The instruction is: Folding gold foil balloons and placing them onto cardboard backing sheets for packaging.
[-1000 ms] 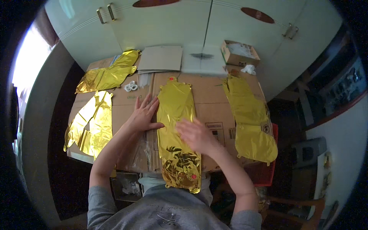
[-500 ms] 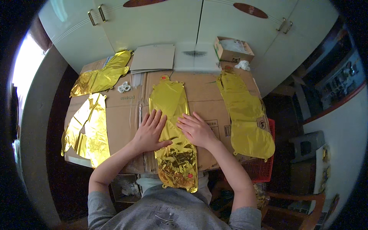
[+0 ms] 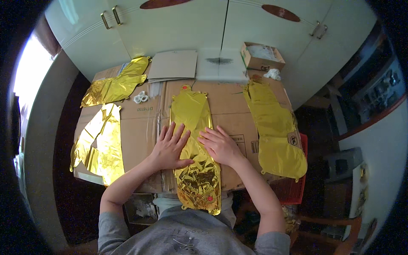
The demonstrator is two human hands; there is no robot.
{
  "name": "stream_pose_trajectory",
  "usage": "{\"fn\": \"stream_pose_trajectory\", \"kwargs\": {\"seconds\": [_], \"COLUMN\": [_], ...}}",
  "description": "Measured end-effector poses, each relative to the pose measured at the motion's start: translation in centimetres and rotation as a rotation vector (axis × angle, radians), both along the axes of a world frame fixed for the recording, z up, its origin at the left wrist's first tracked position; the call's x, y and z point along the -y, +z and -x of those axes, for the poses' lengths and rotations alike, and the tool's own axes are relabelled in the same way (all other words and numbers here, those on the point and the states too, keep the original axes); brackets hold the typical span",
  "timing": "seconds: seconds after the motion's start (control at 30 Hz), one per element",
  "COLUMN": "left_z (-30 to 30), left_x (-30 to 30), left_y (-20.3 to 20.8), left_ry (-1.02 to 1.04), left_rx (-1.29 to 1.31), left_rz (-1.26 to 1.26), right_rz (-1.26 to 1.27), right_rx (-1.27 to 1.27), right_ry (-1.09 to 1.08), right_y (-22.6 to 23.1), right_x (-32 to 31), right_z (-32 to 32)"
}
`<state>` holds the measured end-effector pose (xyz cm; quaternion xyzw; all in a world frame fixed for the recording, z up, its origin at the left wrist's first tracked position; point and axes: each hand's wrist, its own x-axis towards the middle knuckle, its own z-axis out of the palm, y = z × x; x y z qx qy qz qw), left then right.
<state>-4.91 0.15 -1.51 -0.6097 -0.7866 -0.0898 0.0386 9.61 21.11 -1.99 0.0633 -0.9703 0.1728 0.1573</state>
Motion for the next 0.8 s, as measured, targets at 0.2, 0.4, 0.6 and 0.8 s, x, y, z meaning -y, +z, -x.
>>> {"fn": "stream_pose_trajectory", "kwargs": {"seconds": [0.2,0.4,0.6,0.8], "left_z": [0.0,-0.1,-0.1,0.1], "left_x": [0.2,0.1,0.2,0.2], "left_y": [0.1,0.3,0.1,0.0], "left_ry": [-0.007,0.004,0.018,0.007], "left_rx": [0.003,0.002,-0.003,0.009], "left_rz": [-0.003,-0.006,-0.008,0.007], "right_rz": [-0.011,-0.020,-0.034,-0.067], "right_rx": [0.000,-0.020,-0.006,-0.003], "right_ry": [0.003,0.004,0.197,0.208], "right_y": [0.0,0.2,2.3,1.0], "right_x": [0.1,0.2,2.7,4.6], "right_z": [0.0,0.1,-0.9,-1.6]}}
